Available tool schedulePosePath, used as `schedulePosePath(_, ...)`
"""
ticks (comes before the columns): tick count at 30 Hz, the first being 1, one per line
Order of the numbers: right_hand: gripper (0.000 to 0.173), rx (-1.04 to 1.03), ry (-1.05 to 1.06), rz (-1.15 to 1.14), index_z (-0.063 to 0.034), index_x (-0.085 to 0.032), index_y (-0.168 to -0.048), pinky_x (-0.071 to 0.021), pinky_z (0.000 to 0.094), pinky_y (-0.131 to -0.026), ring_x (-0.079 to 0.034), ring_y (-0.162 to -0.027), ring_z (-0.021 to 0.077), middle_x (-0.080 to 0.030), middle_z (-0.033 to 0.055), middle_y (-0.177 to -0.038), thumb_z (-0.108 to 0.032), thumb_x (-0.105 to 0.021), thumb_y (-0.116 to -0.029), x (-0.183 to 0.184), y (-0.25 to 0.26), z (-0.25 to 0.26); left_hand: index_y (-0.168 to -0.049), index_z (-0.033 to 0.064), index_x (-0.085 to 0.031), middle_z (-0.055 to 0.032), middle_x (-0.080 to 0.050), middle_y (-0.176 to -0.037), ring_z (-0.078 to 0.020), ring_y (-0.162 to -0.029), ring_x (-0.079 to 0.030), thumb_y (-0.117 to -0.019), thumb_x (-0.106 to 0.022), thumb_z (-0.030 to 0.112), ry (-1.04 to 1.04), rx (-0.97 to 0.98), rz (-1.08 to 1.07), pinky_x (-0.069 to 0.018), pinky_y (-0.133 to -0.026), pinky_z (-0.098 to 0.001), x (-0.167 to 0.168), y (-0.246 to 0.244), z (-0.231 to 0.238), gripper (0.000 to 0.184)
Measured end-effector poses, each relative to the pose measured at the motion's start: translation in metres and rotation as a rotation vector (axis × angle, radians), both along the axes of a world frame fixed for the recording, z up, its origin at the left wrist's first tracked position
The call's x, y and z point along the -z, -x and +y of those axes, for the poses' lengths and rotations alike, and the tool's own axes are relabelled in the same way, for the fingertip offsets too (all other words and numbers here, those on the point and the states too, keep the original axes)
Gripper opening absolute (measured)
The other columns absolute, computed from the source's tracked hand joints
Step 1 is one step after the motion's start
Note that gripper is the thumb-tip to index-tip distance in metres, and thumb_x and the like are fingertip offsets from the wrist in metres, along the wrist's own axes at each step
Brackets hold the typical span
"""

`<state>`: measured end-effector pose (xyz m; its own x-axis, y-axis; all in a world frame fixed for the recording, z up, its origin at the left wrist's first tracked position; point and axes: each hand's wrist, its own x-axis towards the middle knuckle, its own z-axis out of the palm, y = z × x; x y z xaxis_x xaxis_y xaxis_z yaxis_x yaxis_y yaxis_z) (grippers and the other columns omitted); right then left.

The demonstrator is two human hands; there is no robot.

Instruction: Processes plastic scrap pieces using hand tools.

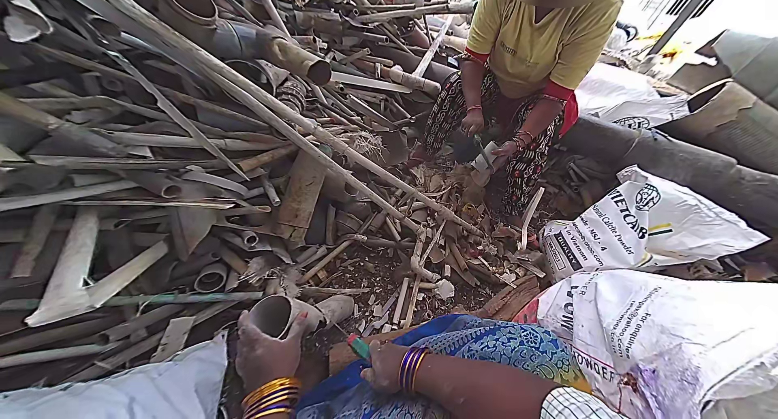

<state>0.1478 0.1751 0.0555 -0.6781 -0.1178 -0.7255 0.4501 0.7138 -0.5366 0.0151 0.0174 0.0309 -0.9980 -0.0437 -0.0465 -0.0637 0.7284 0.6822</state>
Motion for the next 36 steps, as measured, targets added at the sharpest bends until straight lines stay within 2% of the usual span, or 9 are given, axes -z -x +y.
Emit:
schedulePosePath(12, 0.054, -0.005, 0.005, -0.021, 0.0124, -0.037, -0.145, -0.0457, 0.0563, -0.107, -0.057, -0.13, 0.0433, -0.055, 0.0344, -0.137, -0.028, -0.045, -0.1108, 0.0, 0.001, -0.001, -0.161, -0.0015, -0.023, -0.0367, -0.038, -0.154, -0.0511, -0.143, -0.041, -0.0864, -0.084, 0.033, 0.007, -0.006, 0.013, -0.0325, -0.117, -0.0616, 0.001, 0.0, -0.001, 0.102)
schedulePosePath(16, 0.051, 0.006, -0.034, -0.013, 0.0092, -0.038, -0.146, -0.0469, 0.058, -0.105, -0.059, -0.128, 0.0434, -0.057, 0.033, -0.135, -0.027, -0.042, -0.1115, -0.004, 0.004, 0.001, -0.157, 0.0, -0.033, -0.0306, -0.043, -0.154, -0.044, -0.142, -0.045, -0.0825, -0.088, 0.026, -0.108, -0.086, 0.002, -0.0345, -0.117, -0.0571, -0.007, -0.003, 0.0, 0.097)
schedulePosePath(19, 0.047, 0.059, -0.056, 0.023, 0.006, -0.04, -0.148, -0.0459, 0.0544, -0.107, -0.059, -0.128, 0.0402, -0.058, 0.0298, -0.136, -0.024, -0.041, -0.1112, -0.007, 0.008, 0.003, -0.157, 0.0018, -0.035, -0.0287, -0.046, -0.153, -0.0426, -0.14, -0.049, -0.082, -0.088, 0.028, -0.085, -0.098, -0.021, -0.0376, -0.116, -0.0565, -0.025, -0.004, 0.0, 0.096)
schedulePosePath(22, 0.047, 0.09, -0.095, 0.002, 0.0057, -0.039, -0.149, -0.0444, 0.0511, -0.109, -0.057, -0.13, 0.0384, -0.057, 0.0286, -0.138, -0.016, -0.045, -0.1079, -0.007, 0.011, 0.005, -0.157, 0.0024, -0.034, -0.0265, -0.053, -0.147, -0.0402, -0.134, -0.055, -0.0821, -0.087, 0.032, -0.005, -0.103, -0.109, -0.0418, -0.112, -0.0554, -0.036, 0.001, 0.0, 0.096)
schedulePosePath(26, 0.047, 0.008, -0.147, -0.113, 0.008, -0.036, -0.147, -0.0441, 0.0528, -0.108, -0.056, -0.131, 0.0393, -0.054, 0.0304, -0.139, -0.016, -0.046, -0.1073, 0.005, 0.012, 0.004, -0.158, 0.0002, -0.025, -0.0299, -0.051, -0.146, -0.0394, -0.136, -0.053, -0.0856, -0.085, 0.033, -0.015, -0.197, -0.253, -0.0398, -0.115, -0.0515, -0.026, 0.007, -0.006, 0.099)
schedulePosePath(29, 0.043, 0.092, -0.121, 0.048, 0.0072, -0.041, -0.144, -0.0456, 0.0524, -0.106, -0.06, -0.125, 0.0394, -0.058, 0.0295, -0.132, -0.018, -0.044, -0.1094, -0.007, 0.01, 0.001, -0.16, -0.0015, -0.017, -0.0313, -0.048, -0.148, -0.0396, -0.136, -0.053, -0.0904, -0.08, 0.04, -0.006, -0.265, -0.278, -0.0406, -0.114, -0.0499, -0.026, 0.007, -0.006, 0.102)
schedulePosePath(33, 0.048, 0.295, -0.061, 0.551, 0.0101, -0.043, -0.147, -0.0523, 0.0474, -0.099, -0.068, -0.11, 0.0373, -0.067, 0.0276, -0.121, -0.017, -0.046, -0.1081, -0.021, 0.0, -0.014, -0.161, -0.0018, -0.015, -0.0326, -0.045, -0.15, -0.0412, -0.136, -0.052, -0.0916, -0.078, 0.043, -0.007, -0.29, -0.276, -0.0414, -0.114, -0.0508, -0.025, 0.007, -0.008, 0.103)
schedulePosePath(34, 0.048, 0.282, -0.077, 0.535, 0.0094, -0.042, -0.148, -0.0525, 0.0479, -0.099, -0.068, -0.111, 0.0375, -0.067, 0.0275, -0.122, -0.017, -0.046, -0.1082, -0.017, -0.001, -0.015, -0.16, -0.0011, -0.016, -0.0327, -0.046, -0.149, -0.0417, -0.135, -0.053, -0.0916, -0.078, 0.043, 0.001, -0.287, -0.28, -0.0422, -0.113, -0.051, -0.024, 0.008, -0.008, 0.102)
schedulePosePath(36, 0.048, 0.105, -0.169, 0.192, 0.0055, -0.033, -0.151, -0.0486, 0.05, -0.105, -0.063, -0.123, 0.038, -0.061, 0.0276, -0.132, -0.019, -0.04, -0.1107, -0.003, 0.004, -0.008, -0.161, -0.0002, -0.017, -0.032, -0.046, -0.149, -0.0411, -0.135, -0.053, -0.0917, -0.078, 0.043, 0.01, -0.276, -0.292, -0.042, -0.113, -0.0501, -0.026, 0.008, -0.005, 0.101)
